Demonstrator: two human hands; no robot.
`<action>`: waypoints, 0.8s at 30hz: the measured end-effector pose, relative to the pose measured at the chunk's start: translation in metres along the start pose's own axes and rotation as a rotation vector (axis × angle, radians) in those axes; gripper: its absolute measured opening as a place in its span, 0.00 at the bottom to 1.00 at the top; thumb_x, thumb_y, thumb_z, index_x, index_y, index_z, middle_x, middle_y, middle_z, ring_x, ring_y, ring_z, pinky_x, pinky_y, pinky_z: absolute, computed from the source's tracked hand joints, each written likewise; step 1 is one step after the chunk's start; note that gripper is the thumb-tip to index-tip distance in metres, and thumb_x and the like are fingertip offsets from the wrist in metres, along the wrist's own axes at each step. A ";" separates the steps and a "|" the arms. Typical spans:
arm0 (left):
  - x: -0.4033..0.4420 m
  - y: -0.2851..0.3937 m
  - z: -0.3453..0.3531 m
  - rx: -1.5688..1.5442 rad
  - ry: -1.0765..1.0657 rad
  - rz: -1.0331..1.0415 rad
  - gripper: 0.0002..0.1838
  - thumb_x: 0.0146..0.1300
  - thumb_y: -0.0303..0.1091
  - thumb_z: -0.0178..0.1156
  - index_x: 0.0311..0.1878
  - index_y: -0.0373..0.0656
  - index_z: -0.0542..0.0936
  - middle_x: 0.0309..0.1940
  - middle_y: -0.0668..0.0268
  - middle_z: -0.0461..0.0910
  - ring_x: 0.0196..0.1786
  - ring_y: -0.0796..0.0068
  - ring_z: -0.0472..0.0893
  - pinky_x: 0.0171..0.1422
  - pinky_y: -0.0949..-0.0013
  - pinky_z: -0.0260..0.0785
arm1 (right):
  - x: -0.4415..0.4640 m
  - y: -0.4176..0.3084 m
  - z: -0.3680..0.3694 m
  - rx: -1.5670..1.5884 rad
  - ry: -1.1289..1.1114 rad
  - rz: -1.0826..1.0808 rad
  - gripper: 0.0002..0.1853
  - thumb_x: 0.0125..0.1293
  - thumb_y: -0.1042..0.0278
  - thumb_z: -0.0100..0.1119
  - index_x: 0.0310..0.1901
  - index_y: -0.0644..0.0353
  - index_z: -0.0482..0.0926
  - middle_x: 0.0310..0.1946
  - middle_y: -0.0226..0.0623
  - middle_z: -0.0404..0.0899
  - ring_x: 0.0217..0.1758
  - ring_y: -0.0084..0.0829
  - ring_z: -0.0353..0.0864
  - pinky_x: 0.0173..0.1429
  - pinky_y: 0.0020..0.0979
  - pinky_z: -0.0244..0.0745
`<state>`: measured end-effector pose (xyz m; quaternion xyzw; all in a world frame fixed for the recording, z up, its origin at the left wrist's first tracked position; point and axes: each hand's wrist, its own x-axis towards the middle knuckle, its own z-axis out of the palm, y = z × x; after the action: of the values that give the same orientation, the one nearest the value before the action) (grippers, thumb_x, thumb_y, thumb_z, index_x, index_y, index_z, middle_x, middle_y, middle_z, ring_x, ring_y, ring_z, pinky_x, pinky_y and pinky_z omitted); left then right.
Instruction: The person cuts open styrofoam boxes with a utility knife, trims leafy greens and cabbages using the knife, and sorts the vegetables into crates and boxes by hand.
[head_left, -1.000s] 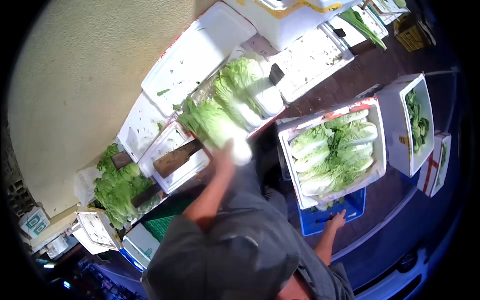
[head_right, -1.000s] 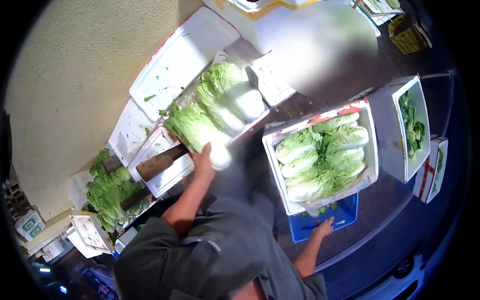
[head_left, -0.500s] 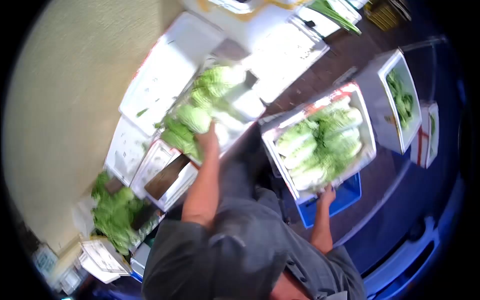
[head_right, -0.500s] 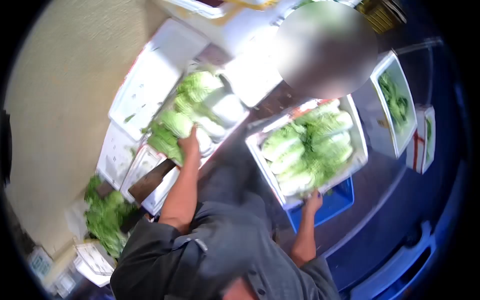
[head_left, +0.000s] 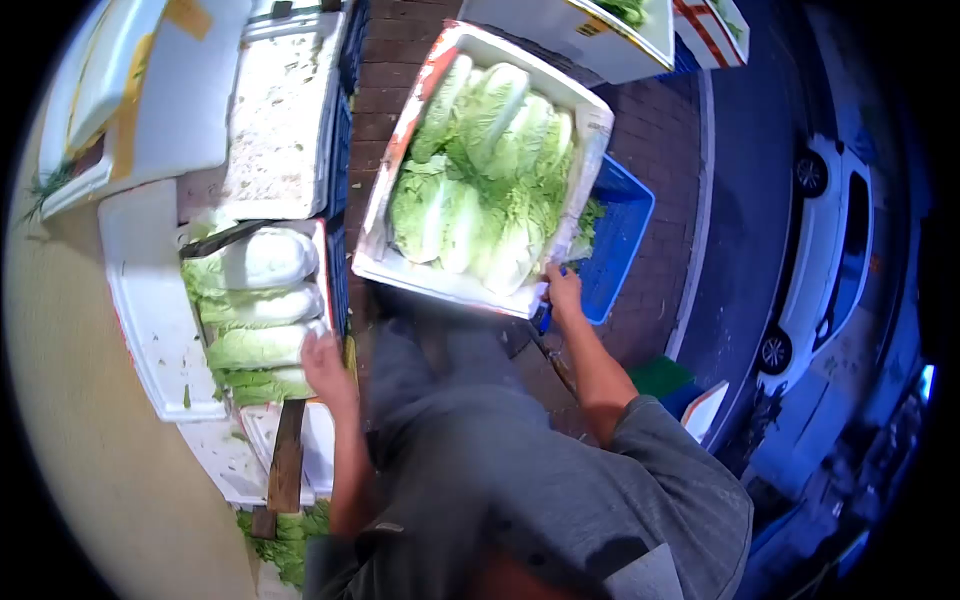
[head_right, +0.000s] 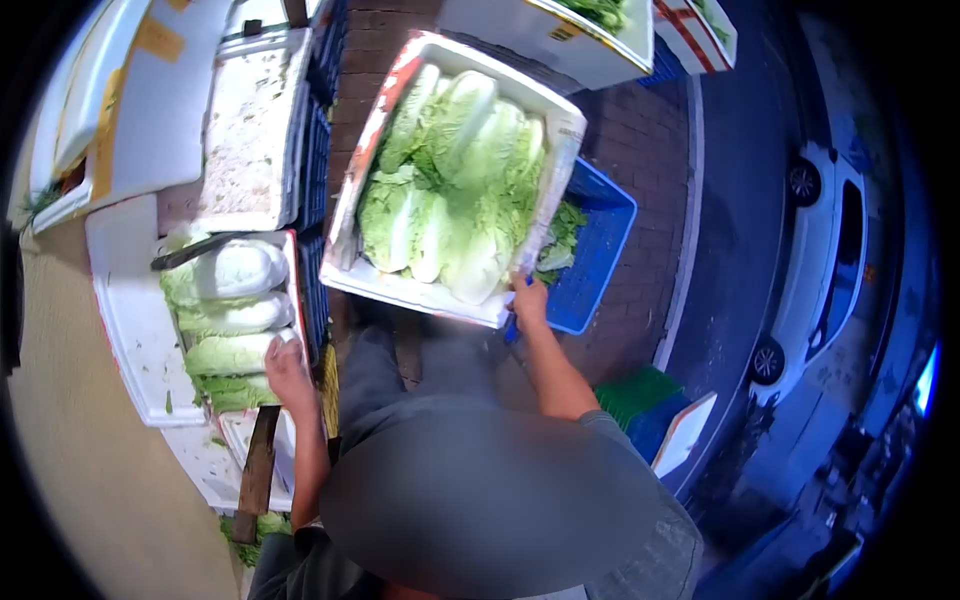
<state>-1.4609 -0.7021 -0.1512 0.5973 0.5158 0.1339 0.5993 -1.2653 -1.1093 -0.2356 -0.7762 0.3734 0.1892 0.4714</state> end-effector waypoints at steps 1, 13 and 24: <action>-0.011 0.025 0.041 -0.053 -0.160 -0.067 0.22 0.71 0.31 0.59 0.63 0.31 0.71 0.47 0.59 0.83 0.49 0.75 0.80 0.58 0.72 0.71 | -0.004 0.000 0.002 0.035 -0.031 0.071 0.17 0.68 0.57 0.61 0.40 0.66 0.77 0.30 0.39 0.81 0.15 0.24 0.70 0.22 0.32 0.74; -0.050 -0.095 0.337 0.725 -0.861 0.062 0.65 0.44 0.57 0.77 0.73 0.22 0.53 0.67 0.35 0.65 0.70 0.44 0.68 0.73 0.56 0.62 | 0.007 0.037 -0.042 0.532 0.203 0.287 0.36 0.69 0.28 0.46 0.41 0.62 0.77 0.24 0.38 0.76 0.13 0.27 0.68 0.20 0.35 0.71; -0.055 -0.109 0.347 0.849 -0.803 0.220 0.59 0.40 0.54 0.79 0.69 0.25 0.62 0.58 0.38 0.73 0.62 0.44 0.74 0.68 0.54 0.66 | 0.041 0.031 -0.090 0.759 0.200 0.579 0.43 0.64 0.18 0.39 0.42 0.61 0.77 0.22 0.35 0.69 0.17 0.29 0.64 0.31 0.39 0.71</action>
<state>-1.2643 -0.9728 -0.3038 0.8386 0.1924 -0.2590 0.4389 -1.2678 -1.2127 -0.2371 -0.4283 0.6601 0.0875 0.6109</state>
